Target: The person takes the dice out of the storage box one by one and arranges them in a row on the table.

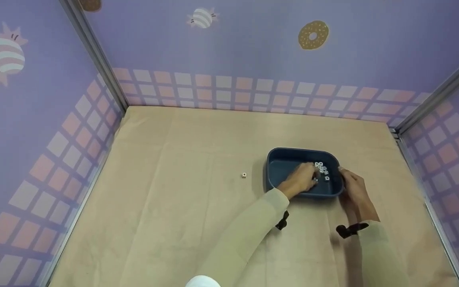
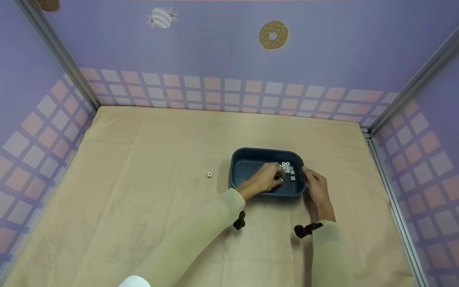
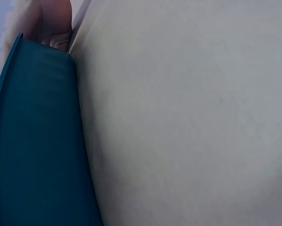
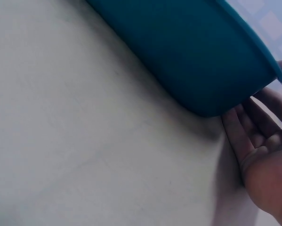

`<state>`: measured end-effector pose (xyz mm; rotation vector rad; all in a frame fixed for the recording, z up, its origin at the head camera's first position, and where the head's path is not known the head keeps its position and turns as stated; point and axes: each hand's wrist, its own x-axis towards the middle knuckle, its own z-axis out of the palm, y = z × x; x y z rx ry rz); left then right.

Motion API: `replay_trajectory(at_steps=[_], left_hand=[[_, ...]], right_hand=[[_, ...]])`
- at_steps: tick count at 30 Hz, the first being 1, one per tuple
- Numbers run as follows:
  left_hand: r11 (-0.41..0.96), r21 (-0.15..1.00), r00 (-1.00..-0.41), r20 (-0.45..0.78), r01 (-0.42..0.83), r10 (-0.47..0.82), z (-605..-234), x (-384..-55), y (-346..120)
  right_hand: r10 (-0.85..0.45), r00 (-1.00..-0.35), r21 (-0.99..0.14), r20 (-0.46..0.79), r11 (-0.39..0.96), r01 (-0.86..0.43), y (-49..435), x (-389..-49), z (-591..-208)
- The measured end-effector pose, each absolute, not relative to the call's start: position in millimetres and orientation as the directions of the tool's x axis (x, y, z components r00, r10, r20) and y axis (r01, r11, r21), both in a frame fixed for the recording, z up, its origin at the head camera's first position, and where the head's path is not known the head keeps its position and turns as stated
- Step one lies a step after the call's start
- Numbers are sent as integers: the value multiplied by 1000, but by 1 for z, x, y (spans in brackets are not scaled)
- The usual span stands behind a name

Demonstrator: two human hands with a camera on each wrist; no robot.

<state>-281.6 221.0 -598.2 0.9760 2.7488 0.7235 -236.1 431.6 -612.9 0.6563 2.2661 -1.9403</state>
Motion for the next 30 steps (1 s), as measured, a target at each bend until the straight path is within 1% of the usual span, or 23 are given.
replay_trajectory(at_steps=[4,9,13,16,19,23,30], left_hand=[[673,475,-778,38,566,627,-595,-282,221],[679,481,-802,92,554,590,-590,-284,221],[649,565,-839,160,510,521,-585,-284,215],[588,635,-840,194,501,506,-575,-284,205],[515,683,-820,227,518,525,-559,-284,189],[435,721,-794,264,539,547,-540,-282,159],[384,729,-772,307,566,556,-524,-272,90]], right_hand=[[238,-911,-914,-337,150,377,434,-236,-606],[136,-922,-899,-363,211,385,441,-239,-594],[36,-913,-896,-406,181,405,448,-242,-585],[-36,-898,-888,-439,169,428,452,-244,-579],[-71,-884,-877,-461,187,443,454,-247,-575],[-60,-883,-875,-466,177,450,454,-249,-574],[-74,-885,-883,-459,147,445,452,-245,-576]])
